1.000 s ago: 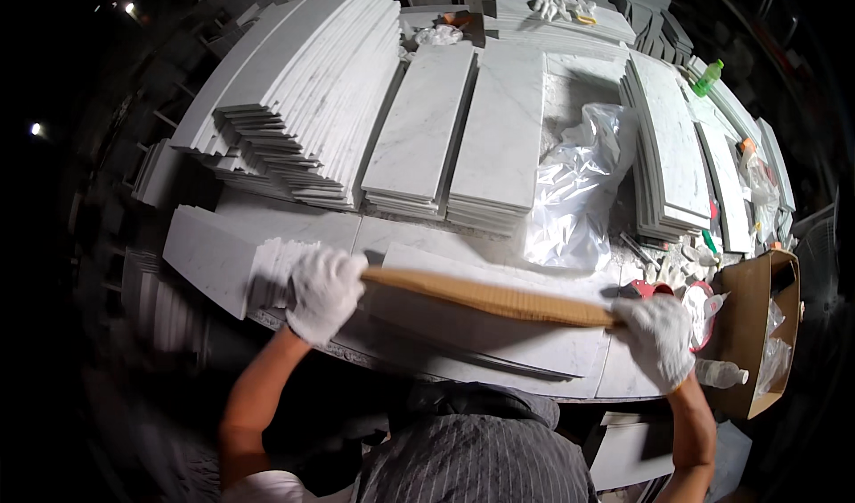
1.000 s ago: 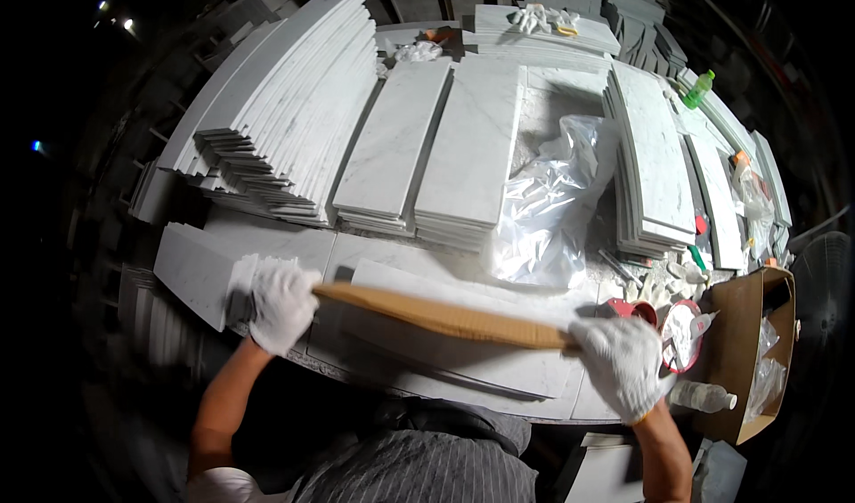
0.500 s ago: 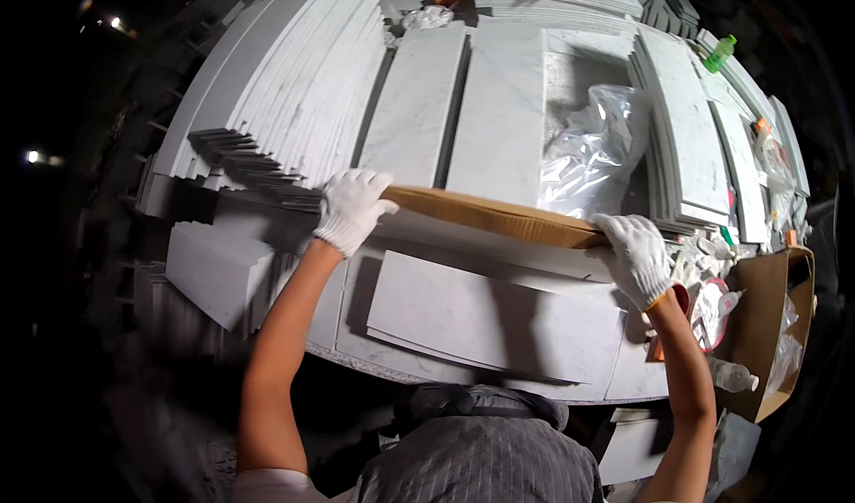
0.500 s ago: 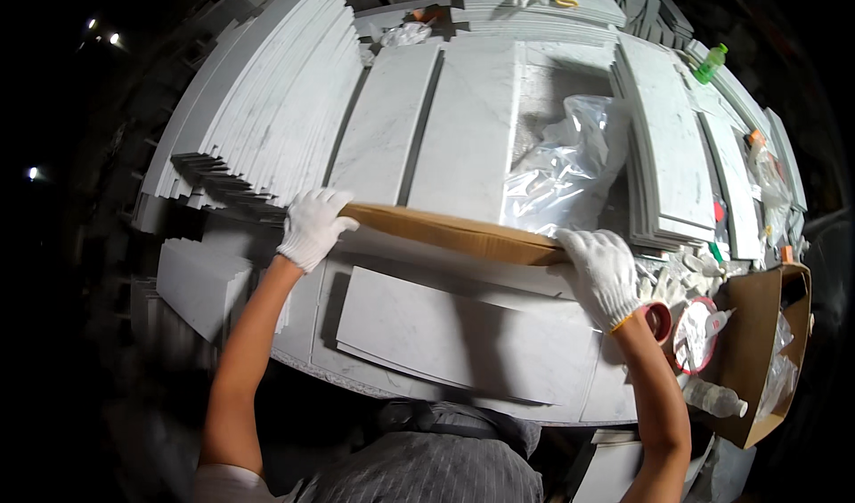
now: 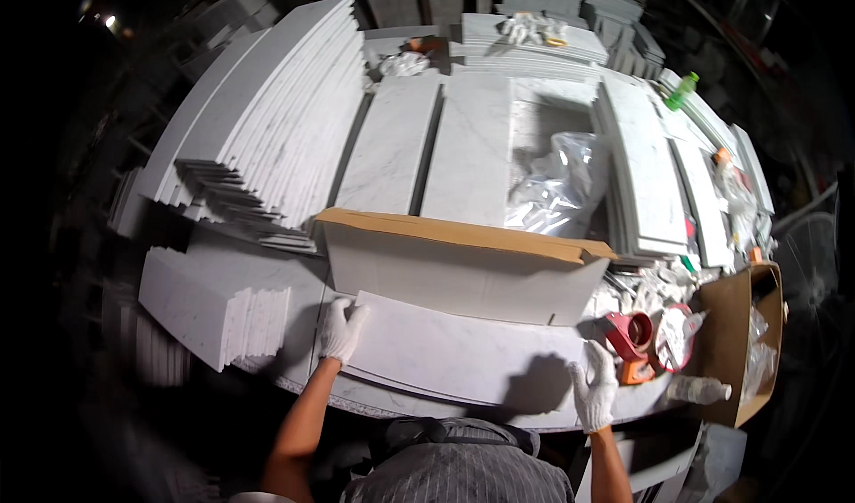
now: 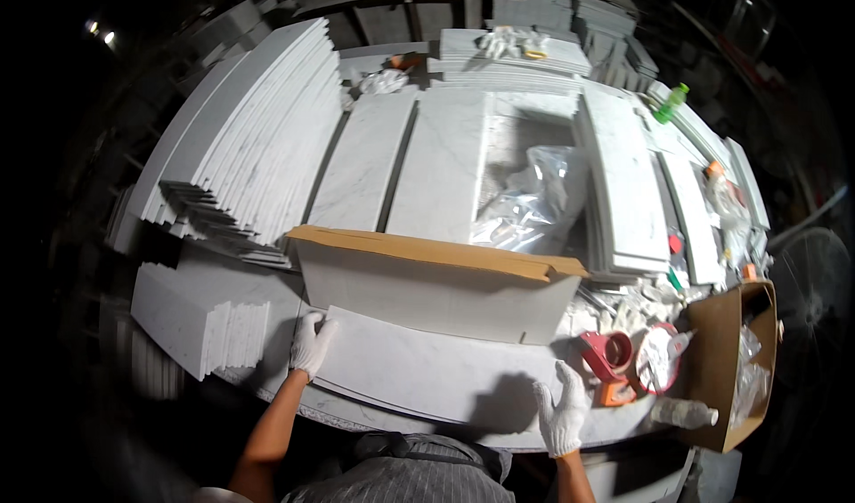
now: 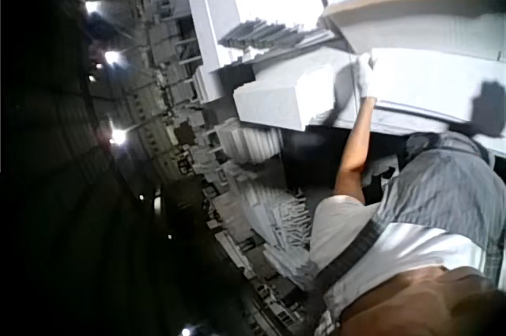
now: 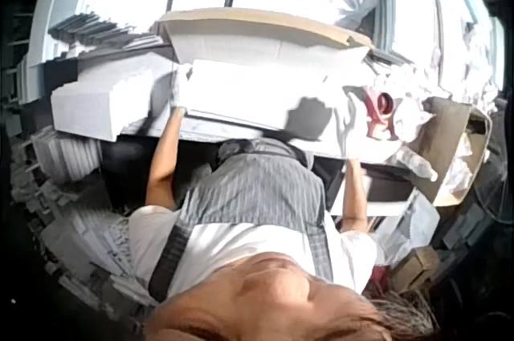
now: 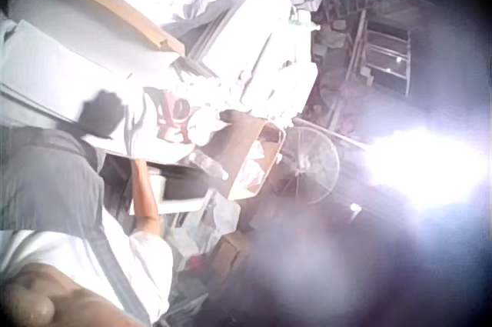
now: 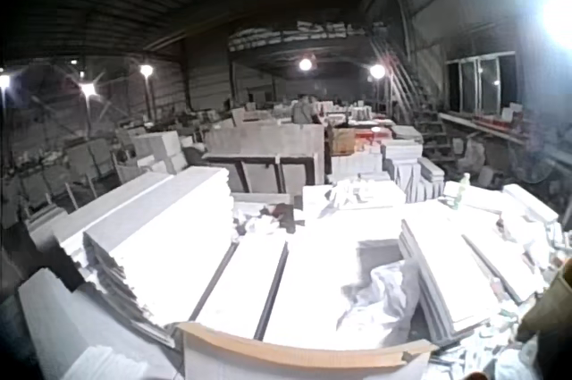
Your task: The person wraps individual white rectangular tiles in plastic bags at a workbench. They pick up a tile, place it into a plastic bag, smooth the bag around the tile, and set the wrapped tile aside. The process is repeated for multiple tiles.
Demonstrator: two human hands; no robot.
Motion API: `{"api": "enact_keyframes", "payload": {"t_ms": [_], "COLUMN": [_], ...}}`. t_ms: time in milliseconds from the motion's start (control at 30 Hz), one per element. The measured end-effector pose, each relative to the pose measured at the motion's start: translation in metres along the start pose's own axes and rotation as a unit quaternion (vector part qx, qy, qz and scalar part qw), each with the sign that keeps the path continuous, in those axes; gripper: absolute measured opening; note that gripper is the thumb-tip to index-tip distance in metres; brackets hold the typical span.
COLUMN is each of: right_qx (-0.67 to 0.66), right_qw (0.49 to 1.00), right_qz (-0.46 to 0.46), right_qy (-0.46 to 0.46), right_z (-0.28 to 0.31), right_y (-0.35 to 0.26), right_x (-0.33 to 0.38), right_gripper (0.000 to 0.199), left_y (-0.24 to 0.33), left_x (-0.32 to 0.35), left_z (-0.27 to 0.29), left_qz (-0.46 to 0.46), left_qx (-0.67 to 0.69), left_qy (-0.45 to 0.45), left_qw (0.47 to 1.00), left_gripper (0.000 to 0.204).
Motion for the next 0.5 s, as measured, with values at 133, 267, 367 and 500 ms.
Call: {"api": "enact_keyframes", "payload": {"t_ms": [133,267,367,500], "right_qx": [0.033,0.02,0.071,0.056], "right_qw": [0.979,0.963,0.966,0.953], "right_qz": [-0.201,-0.26,-0.247,-0.291], "right_qy": [-0.01,-0.061,-0.033,-0.062], "right_z": [-0.026,-0.049,-0.063,-0.052], "right_y": [0.065,0.074,0.082,0.072], "right_x": [0.053,0.071,0.07,0.064], "right_gripper": [0.055,0.055,0.059,0.062], "left_y": [-0.021,-0.06,-0.052,-0.062], "left_x": [-0.012,-0.039,-0.045,-0.068], "left_z": [-0.028,-0.05,-0.06,-0.063], "left_qz": [0.14,0.117,0.142,0.108], "left_qx": [0.12,0.185,0.148,0.043], "left_qy": [-0.085,-0.114,-0.158,-0.143], "left_qw": [0.979,0.969,0.966,0.983], "left_gripper": [0.041,0.042,0.051,0.069]}}
Point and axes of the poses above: each hand's wrist, its own x-axis away from the middle knuckle, its own z-axis out of the back of the hand, y = z × x, the point moved 9 cm from there along -x, towards the middle knuckle, and after that the axes turned 13 degrees about x, right-handed, at the moved point
